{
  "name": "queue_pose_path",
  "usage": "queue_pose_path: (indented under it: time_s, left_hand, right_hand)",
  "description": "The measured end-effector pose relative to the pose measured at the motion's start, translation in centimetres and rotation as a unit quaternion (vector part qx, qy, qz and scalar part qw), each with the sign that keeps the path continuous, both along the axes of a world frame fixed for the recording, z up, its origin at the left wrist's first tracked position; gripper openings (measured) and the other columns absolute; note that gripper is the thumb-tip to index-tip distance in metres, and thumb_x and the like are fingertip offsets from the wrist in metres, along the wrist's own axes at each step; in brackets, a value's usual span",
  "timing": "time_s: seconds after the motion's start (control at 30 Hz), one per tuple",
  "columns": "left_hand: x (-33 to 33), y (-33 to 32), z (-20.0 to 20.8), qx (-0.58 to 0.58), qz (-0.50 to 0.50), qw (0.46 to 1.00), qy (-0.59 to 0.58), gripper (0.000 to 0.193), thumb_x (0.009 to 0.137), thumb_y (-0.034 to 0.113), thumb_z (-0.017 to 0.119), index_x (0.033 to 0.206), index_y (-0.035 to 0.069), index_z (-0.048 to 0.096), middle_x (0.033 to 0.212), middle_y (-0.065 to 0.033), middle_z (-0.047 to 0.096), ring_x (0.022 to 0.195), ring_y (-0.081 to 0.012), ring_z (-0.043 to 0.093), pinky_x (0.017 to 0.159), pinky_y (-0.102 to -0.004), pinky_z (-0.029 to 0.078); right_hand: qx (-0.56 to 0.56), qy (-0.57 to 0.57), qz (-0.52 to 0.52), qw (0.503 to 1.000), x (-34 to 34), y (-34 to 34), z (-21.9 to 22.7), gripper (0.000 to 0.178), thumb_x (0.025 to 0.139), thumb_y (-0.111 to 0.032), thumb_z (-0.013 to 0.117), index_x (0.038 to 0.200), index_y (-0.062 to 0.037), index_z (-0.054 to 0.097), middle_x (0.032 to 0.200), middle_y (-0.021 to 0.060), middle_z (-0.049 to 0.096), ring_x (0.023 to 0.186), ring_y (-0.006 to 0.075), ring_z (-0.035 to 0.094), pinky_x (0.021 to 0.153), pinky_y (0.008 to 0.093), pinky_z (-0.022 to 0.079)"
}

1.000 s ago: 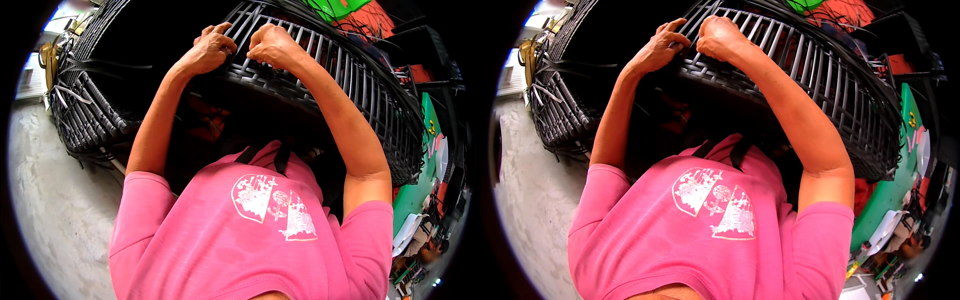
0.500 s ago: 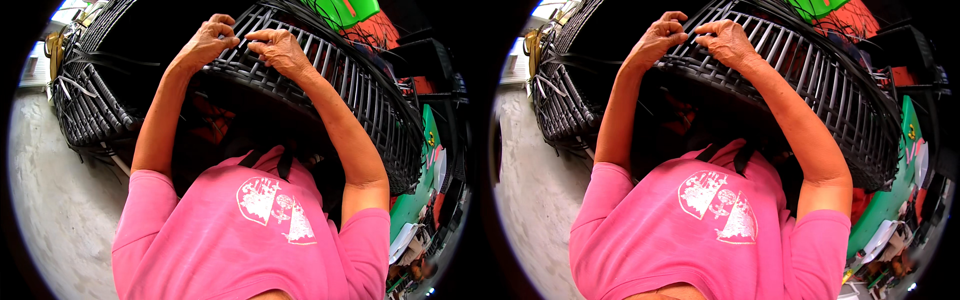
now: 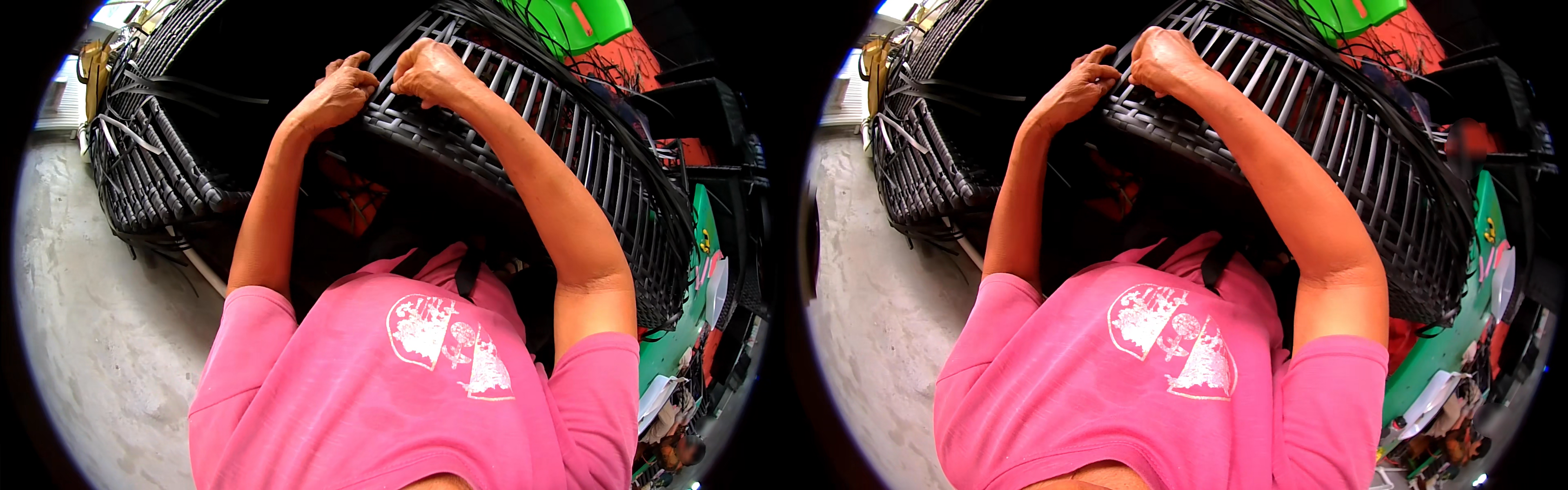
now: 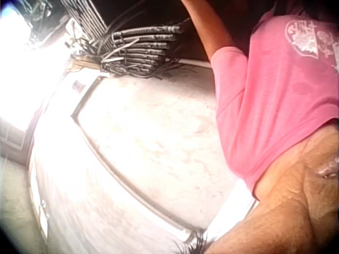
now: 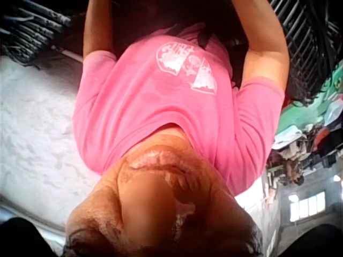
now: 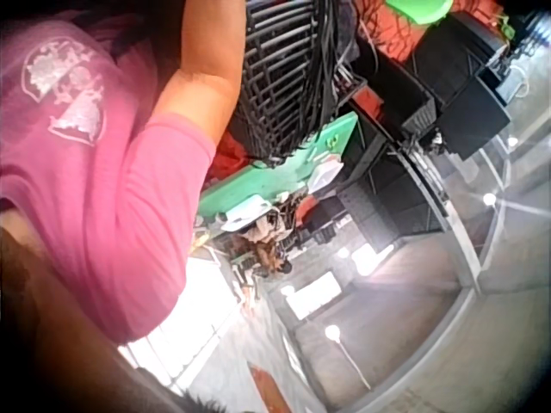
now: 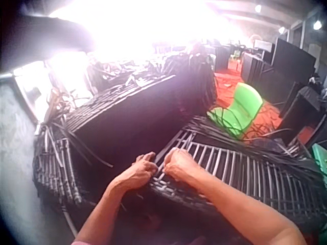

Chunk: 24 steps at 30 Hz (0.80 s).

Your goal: The person weaves black plastic strips through a basket frame by hand, tucking ends into the weave and pulling them through to secure the structure.

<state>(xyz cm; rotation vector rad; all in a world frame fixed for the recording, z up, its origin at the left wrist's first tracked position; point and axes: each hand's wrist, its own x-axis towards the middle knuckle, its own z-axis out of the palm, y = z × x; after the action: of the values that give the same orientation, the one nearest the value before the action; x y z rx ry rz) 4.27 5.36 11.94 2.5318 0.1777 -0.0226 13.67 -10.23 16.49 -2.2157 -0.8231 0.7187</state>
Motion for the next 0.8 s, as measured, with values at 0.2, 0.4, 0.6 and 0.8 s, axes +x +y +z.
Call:
queue_pose_path:
  time_s: [0.2, 0.4, 0.6, 0.8]
  left_hand:
    - [0.1, 1.4, -0.2, -0.297, 0.07, 0.952, 0.008, 0.018, 0.085, 0.016, 0.061, 0.091, 0.0, 0.068, 0.139, -0.0101, 0.041, 0.116, -0.0228, 0.049, 0.097, -0.0303, 0.037]
    - [0.1, -0.9, 3.6, -0.081, 0.119, 0.97, -0.194, 0.022, 0.084, 0.02, 0.062, 0.094, 0.002, 0.069, 0.12, -0.0093, 0.056, 0.103, -0.0194, 0.056, 0.086, -0.0286, 0.043]
    - [-1.3, 7.1, -3.6, -0.354, 0.28, 0.868, -0.206, 0.019, 0.089, 0.017, 0.06, 0.095, -0.001, 0.063, 0.089, -0.0093, 0.066, 0.083, -0.0174, 0.062, 0.079, -0.0289, 0.049]
    - [-0.1, 4.3, -3.1, -0.448, 0.258, 0.824, -0.231, 0.02, 0.096, 0.016, 0.049, 0.102, -0.001, 0.056, 0.094, -0.018, 0.066, 0.088, -0.026, 0.066, 0.085, -0.0343, 0.052]
  right_hand:
    - [0.046, 0.033, -0.013, 0.998, -0.1, 1.4, -1.7, 0.021, 0.07, -0.017, 0.074, 0.085, -0.0018, 0.07, 0.067, 0.0066, 0.063, 0.054, 0.0128, 0.058, 0.045, 0.0256, 0.049]
    - [0.074, -0.297, -0.031, 0.952, -3.2, -4.7, -0.1, 0.023, 0.078, -0.024, 0.065, 0.09, -0.004, 0.068, 0.088, 0.0144, 0.066, 0.087, 0.0311, 0.063, 0.078, 0.0396, 0.05]
    - [0.212, -0.367, -0.116, 0.898, -9.2, -15.0, 2.9, 0.006, 0.076, -0.01, 0.062, 0.073, -0.0043, 0.063, 0.073, 0.0116, 0.059, 0.076, 0.0279, 0.061, 0.068, 0.0388, 0.051]
    - [-0.006, -0.473, -0.374, 0.798, -13.2, -32.9, 3.9, 0.005, 0.073, -0.003, 0.064, 0.078, -0.0034, 0.066, 0.08, 0.0092, 0.064, 0.078, 0.0282, 0.06, 0.072, 0.0371, 0.049]
